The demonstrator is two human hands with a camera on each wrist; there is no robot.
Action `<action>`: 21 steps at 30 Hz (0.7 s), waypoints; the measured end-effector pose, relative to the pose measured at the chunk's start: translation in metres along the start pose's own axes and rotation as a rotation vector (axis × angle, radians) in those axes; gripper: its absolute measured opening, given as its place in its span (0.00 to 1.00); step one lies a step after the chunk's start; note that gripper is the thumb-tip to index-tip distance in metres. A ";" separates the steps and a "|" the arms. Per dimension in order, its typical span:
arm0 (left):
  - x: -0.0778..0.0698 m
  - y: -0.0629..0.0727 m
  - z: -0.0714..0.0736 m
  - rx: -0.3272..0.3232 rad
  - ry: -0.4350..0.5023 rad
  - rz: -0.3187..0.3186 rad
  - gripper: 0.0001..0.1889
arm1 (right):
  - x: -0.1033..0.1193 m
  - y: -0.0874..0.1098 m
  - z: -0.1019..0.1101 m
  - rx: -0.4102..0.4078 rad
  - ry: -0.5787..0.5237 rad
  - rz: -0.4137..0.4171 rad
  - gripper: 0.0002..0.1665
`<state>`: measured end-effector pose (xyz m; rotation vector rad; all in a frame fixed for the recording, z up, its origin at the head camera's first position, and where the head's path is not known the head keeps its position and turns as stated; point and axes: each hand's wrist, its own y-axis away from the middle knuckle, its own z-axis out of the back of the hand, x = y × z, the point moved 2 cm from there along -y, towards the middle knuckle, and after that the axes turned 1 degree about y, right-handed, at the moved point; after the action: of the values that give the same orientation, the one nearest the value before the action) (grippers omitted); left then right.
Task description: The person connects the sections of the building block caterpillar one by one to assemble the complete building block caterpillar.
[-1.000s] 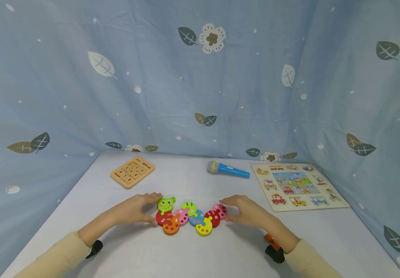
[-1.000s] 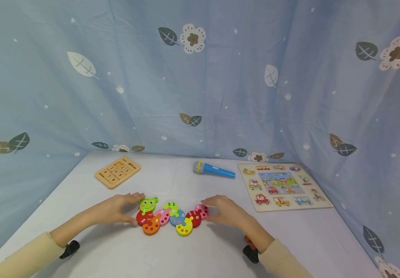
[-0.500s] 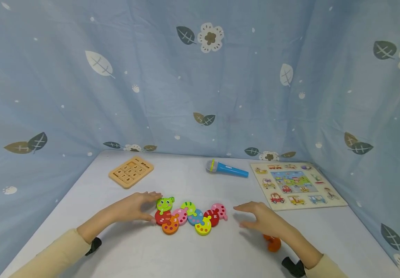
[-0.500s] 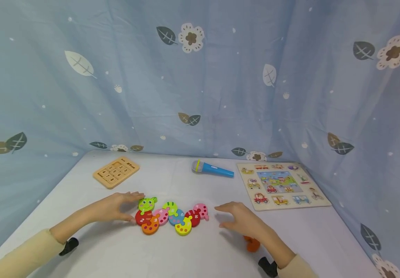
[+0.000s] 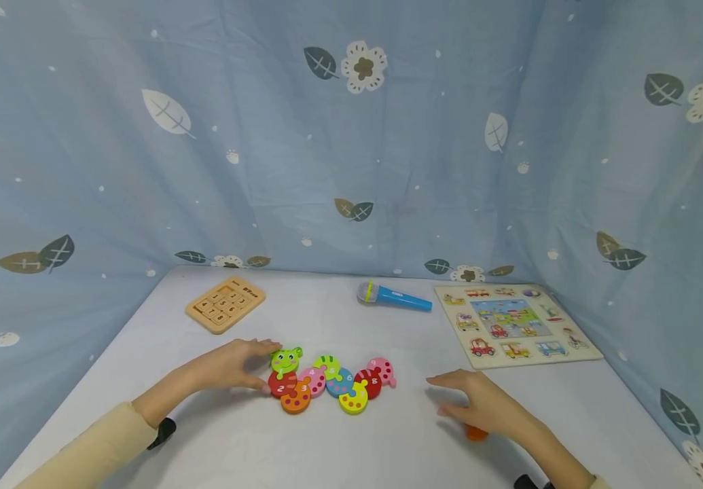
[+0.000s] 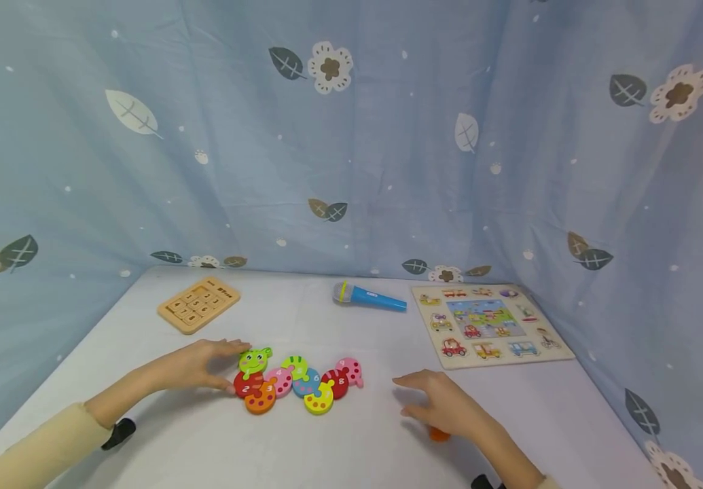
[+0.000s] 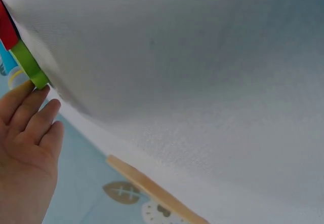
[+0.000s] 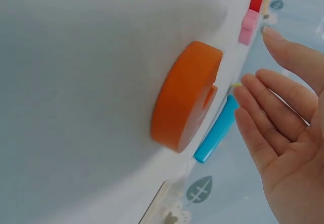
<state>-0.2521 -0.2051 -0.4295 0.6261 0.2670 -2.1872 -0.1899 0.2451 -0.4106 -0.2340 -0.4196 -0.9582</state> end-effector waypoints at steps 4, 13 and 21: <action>0.000 0.001 -0.001 -0.005 0.004 -0.001 0.44 | 0.000 0.010 0.000 0.010 0.001 -0.001 0.26; 0.000 0.000 -0.001 -0.014 -0.002 0.017 0.44 | -0.007 0.038 0.000 -0.036 0.026 -0.029 0.28; 0.000 0.001 -0.004 -0.025 0.000 0.020 0.44 | -0.014 0.049 -0.001 -0.055 0.051 -0.039 0.28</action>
<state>-0.2497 -0.2041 -0.4323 0.6122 0.2865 -2.1619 -0.1559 0.2824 -0.4181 -0.2515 -0.3528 -1.0128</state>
